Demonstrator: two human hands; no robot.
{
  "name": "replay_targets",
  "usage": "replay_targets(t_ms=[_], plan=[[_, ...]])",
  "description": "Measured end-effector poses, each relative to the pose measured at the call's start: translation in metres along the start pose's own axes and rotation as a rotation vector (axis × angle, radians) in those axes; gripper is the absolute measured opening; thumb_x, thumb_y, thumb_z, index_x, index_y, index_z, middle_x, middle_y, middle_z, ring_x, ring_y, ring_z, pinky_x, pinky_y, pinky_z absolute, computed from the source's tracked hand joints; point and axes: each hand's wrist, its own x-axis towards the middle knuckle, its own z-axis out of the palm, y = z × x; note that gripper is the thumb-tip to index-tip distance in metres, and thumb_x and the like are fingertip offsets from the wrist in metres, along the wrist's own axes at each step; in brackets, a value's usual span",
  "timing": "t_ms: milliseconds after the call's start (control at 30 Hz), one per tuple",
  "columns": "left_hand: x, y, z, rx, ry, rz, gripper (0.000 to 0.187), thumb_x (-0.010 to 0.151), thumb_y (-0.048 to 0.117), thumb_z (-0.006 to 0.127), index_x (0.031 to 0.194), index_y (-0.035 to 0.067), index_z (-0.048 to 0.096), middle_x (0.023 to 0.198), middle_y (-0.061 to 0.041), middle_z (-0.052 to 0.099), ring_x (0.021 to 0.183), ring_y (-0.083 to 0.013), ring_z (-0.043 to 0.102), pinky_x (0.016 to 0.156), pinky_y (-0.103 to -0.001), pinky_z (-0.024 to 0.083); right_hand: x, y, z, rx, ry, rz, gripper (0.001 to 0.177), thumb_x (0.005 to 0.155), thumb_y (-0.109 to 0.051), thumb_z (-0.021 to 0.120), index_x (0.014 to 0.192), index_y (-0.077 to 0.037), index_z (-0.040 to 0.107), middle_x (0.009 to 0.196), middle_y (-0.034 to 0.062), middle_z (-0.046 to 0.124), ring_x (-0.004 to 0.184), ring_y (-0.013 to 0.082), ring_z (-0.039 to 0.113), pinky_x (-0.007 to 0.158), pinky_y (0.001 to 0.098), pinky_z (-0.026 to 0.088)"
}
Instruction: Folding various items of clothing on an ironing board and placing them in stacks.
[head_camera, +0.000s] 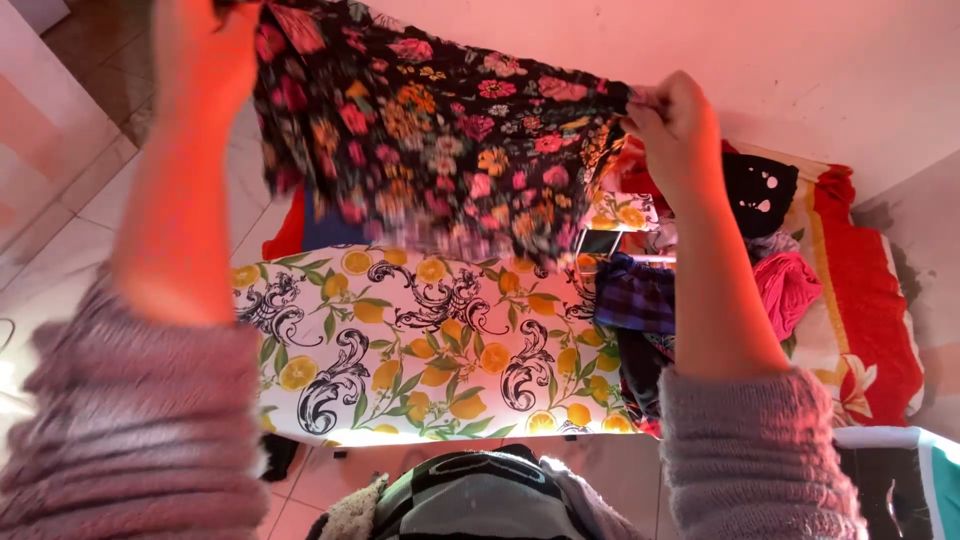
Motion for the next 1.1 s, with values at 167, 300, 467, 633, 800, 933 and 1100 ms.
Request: replay_targets(t_ms=[167, 300, 467, 633, 800, 933, 1100], plan=[[-0.083, 0.028, -0.073, -0.426, -0.093, -0.054, 0.025, 0.102, -0.017, 0.061, 0.117, -0.002, 0.05, 0.125, -0.011, 0.061, 0.113, -0.0141, 0.059, 0.103, -0.025, 0.052, -0.081, -0.031, 0.028, -0.182, -0.1, -0.076, 0.017, 0.099, 0.009, 0.071, 0.097, 0.0, 0.056, 0.099, 0.0074, 0.067, 0.097, 0.0159, 0.066, 0.086, 0.0305, 0.057], [-0.203, 0.004, -0.112, -0.102, -0.257, -0.3, 0.025, 0.094, -0.013, 0.07, 0.106, 0.002, 0.053, 0.116, -0.01, 0.068, 0.1, -0.0128, 0.061, 0.091, -0.027, 0.05, -0.174, -0.033, 0.104, -0.468, -0.453, 0.275, 0.015, 0.091, -0.006, 0.071, 0.106, -0.009, 0.073, 0.096, 0.006, 0.076, 0.089, 0.0165, 0.072, 0.08, 0.034, 0.057], [-0.369, -0.053, -0.123, -0.104, -0.335, -0.57, 0.027, 0.085, -0.009, 0.068, 0.106, 0.005, 0.059, 0.105, -0.009, 0.071, 0.095, -0.0194, 0.064, 0.088, -0.03, 0.052, -0.266, 0.02, 0.205, -0.087, -0.787, 0.243, 0.019, 0.085, -0.017, 0.081, 0.097, -0.006, 0.071, 0.093, 0.0052, 0.078, 0.08, 0.0166, 0.077, 0.071, 0.0311, 0.061], [-0.387, 0.03, -0.1, 0.262, -0.722, -0.515, 0.056, 0.056, 0.009, 0.088, 0.109, 0.013, 0.071, 0.13, -0.014, 0.06, 0.125, -0.0373, 0.055, 0.109, -0.048, 0.043, -0.307, 0.049, 0.258, 0.016, -0.936, 0.363, 0.023, 0.089, -0.017, 0.08, 0.09, -0.002, 0.063, 0.081, 0.0099, 0.074, 0.073, 0.0165, 0.075, 0.065, 0.0329, 0.058], [-0.362, 0.147, -0.024, -0.099, -0.761, -0.347, 0.088, 0.054, 0.021, 0.09, 0.134, 0.01, 0.056, 0.144, -0.015, 0.052, 0.137, -0.0406, 0.042, 0.112, -0.056, 0.029, -0.319, 0.076, 0.269, 0.267, -0.913, 0.571, 0.022, 0.092, -0.018, 0.076, 0.091, -0.002, 0.061, 0.082, 0.008, 0.074, 0.073, 0.0138, 0.074, 0.066, 0.031, 0.059], [-0.402, 0.169, 0.031, -0.105, -0.84, -0.236, 0.061, 0.073, 0.012, 0.079, 0.131, 0.009, 0.06, 0.137, -0.012, 0.061, 0.137, -0.0341, 0.047, 0.112, -0.055, 0.032, -0.291, 0.068, 0.255, 0.25, -0.9, 0.674, 0.021, 0.094, -0.021, 0.074, 0.097, -0.004, 0.063, 0.087, 0.0063, 0.074, 0.073, 0.0131, 0.073, 0.065, 0.0293, 0.06], [-0.427, 0.169, 0.045, -0.098, -0.8, -0.314, 0.04, 0.077, 0.008, 0.072, 0.117, 0.012, 0.07, 0.123, -0.007, 0.071, 0.129, -0.028, 0.057, 0.107, -0.049, 0.041, -0.263, 0.33, 0.134, 0.481, -0.607, 0.92, 0.026, 0.088, -0.019, 0.065, 0.108, -0.005, 0.076, 0.086, 0.0072, 0.077, 0.064, 0.0179, 0.075, 0.055, 0.0305, 0.061]])
